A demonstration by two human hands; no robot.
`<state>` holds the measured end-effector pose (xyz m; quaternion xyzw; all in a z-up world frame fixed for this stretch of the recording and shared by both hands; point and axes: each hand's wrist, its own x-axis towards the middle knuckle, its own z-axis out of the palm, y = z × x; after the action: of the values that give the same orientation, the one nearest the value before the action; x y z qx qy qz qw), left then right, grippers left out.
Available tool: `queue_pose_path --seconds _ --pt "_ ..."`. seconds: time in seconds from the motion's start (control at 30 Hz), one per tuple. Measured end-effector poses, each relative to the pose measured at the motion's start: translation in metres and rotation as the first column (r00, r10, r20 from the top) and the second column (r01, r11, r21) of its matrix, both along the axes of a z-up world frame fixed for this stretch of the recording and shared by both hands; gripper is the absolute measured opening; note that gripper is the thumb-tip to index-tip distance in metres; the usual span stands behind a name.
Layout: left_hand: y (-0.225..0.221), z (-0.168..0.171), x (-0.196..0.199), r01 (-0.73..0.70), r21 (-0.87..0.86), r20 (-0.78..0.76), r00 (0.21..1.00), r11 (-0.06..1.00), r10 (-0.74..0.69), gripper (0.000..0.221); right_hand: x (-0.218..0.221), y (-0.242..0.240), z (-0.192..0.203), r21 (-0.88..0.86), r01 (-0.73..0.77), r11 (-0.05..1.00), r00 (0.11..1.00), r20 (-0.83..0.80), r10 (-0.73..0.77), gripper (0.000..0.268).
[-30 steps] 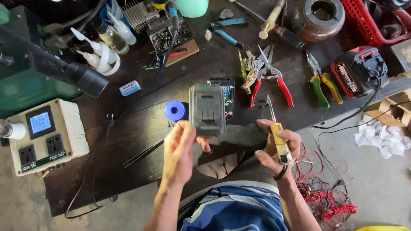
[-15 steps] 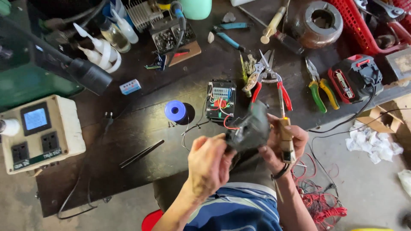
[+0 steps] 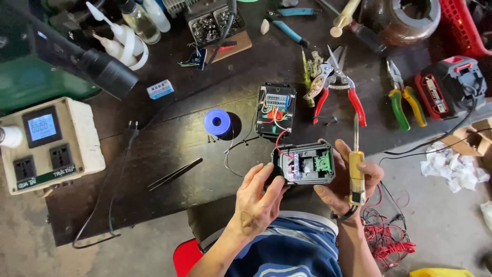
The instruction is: Soldering wires and electronic components onto a circuit board inside a battery pack housing on a repair bench.
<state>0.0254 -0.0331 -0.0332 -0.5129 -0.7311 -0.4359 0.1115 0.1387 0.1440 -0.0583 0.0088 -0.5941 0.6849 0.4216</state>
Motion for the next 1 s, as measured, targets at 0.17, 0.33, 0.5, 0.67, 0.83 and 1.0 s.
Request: queue_pose_path --seconds 0.17,0.33,0.5,0.67,0.83,1.0 --pt "-0.015 0.03 -0.024 -0.001 0.015 0.013 1.0 1.0 0.001 0.022 0.0 0.002 -0.008 -0.005 -0.031 1.0 0.999 0.013 0.031 0.076" --pt "-0.025 0.036 -0.063 -0.346 -0.081 -0.078 0.937 0.935 0.341 0.007 0.0 0.002 -0.017 0.053 0.003 0.999 0.998 0.058 -0.006 0.076" --pt "-0.021 0.009 -0.08 -0.407 -0.239 -0.244 0.904 0.882 0.351 0.005 -0.007 0.009 -0.017 0.19 0.094 0.977 0.992 0.06 -0.107 0.079" --pt "-0.02 0.006 -0.079 -0.42 -0.277 -0.293 0.894 0.864 0.34 0.004 -0.006 0.013 -0.018 0.266 0.095 0.959 0.987 0.1 -0.125 0.08" --pt "-0.027 0.035 -0.065 -0.338 -0.192 -0.029 0.94 0.921 0.339 0.007 -0.004 0.011 -0.017 0.246 0.1 0.964 0.989 0.081 -0.124 0.079" --pt "-0.017 0.064 -0.037 -0.038 -0.027 0.665 0.746 0.999 0.046 0.015 -0.003 0.008 -0.01 0.083 0.016 0.996 1.0 0.018 -0.018 0.067"
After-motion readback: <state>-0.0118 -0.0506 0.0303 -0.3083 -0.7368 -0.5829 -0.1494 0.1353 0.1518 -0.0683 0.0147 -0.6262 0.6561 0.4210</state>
